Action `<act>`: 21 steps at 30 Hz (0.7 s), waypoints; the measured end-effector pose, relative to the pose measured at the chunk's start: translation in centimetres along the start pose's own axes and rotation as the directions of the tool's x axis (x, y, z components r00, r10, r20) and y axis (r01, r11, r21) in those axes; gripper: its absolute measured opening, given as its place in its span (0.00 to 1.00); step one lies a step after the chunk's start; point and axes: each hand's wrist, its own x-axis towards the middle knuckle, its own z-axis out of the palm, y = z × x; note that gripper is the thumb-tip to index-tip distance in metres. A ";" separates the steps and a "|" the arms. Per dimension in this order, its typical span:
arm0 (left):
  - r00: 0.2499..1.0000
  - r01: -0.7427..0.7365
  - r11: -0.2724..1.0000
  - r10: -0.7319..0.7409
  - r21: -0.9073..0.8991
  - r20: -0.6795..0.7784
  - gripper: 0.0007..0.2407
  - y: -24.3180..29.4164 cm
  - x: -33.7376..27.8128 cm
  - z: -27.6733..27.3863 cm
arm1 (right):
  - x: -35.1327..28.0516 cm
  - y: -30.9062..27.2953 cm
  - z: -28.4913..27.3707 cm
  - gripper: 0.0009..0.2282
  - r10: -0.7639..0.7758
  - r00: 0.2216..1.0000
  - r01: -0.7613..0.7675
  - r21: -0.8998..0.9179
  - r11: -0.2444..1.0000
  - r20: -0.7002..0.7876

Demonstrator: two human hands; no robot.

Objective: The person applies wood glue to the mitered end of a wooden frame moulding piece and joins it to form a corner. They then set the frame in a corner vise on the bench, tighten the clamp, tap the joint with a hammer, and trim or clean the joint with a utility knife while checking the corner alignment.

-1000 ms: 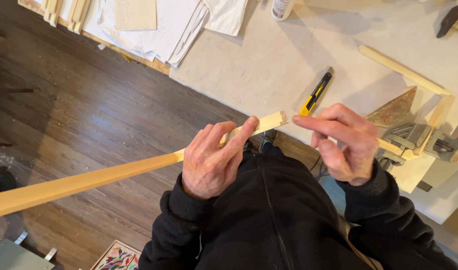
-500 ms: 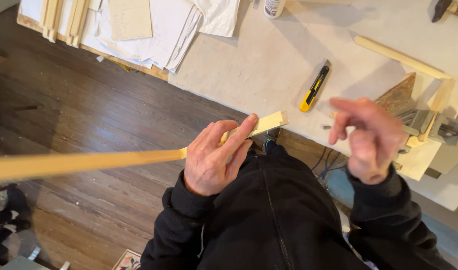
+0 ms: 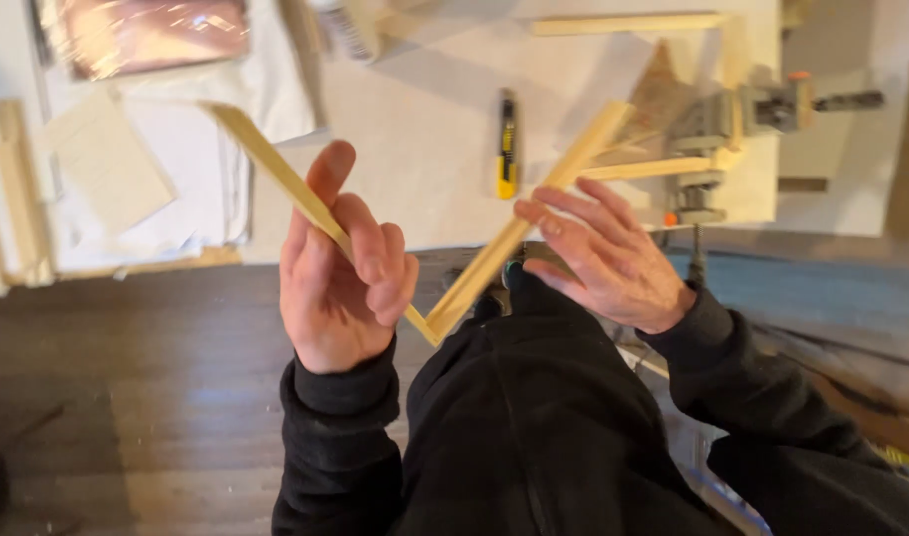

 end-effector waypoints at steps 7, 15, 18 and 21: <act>0.944 0.308 0.880 -0.329 -0.362 0.002 0.22 -7.4 4.7 -4.3 | -7.0 2.4 -0.6 0.26 0.165 0.986 -0.164 0.048 0.985 -0.014; 0.904 0.418 0.311 -0.053 0.853 -0.424 0.23 -24.6 5.2 -22.6 | -12.2 11.1 0.4 0.28 0.421 0.905 -0.425 0.080 0.902 0.068; 0.934 0.356 -0.209 0.099 0.911 -0.343 0.27 -27.6 4.8 -20.3 | -12.8 14.8 2.1 0.27 0.467 0.868 -0.478 0.029 0.878 0.168; 0.945 0.326 -0.376 0.162 0.867 -0.285 0.30 -29.4 4.9 -21.5 | -13.5 18.3 4.4 0.27 0.448 0.866 -0.457 -0.010 0.889 0.221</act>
